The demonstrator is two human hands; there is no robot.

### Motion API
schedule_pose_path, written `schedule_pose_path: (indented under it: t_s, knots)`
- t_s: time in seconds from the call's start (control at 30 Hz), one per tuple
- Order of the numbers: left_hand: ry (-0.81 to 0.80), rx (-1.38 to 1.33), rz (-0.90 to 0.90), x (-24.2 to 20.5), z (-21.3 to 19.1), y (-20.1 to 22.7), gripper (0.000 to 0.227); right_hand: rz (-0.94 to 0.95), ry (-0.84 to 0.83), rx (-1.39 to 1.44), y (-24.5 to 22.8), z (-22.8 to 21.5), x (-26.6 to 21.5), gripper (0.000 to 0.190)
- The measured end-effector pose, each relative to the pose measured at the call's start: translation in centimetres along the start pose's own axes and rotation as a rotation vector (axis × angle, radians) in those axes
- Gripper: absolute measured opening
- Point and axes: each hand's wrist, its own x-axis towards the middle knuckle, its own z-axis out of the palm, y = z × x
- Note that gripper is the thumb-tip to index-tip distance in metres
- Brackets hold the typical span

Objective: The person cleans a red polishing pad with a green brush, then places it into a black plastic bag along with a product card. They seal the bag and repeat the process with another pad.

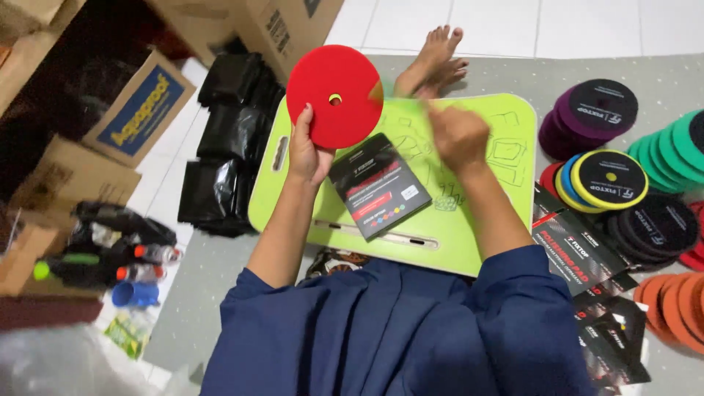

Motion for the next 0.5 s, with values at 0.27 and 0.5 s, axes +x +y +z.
schedule_pose_path:
  t_s: [0.27, 0.5]
  knots:
    - [0.027, -0.016, 0.108, -4.8, 4.5, 3.0, 0.065, -0.089, -0.114, 0.521, -6.5, -2.6, 2.9, 0.014]
    - [0.034, -0.007, -0.009, -2.0, 2.8, 1.9, 0.071, 0.289, -0.155, 0.324, -0.3, -0.3, 1.9, 0.028]
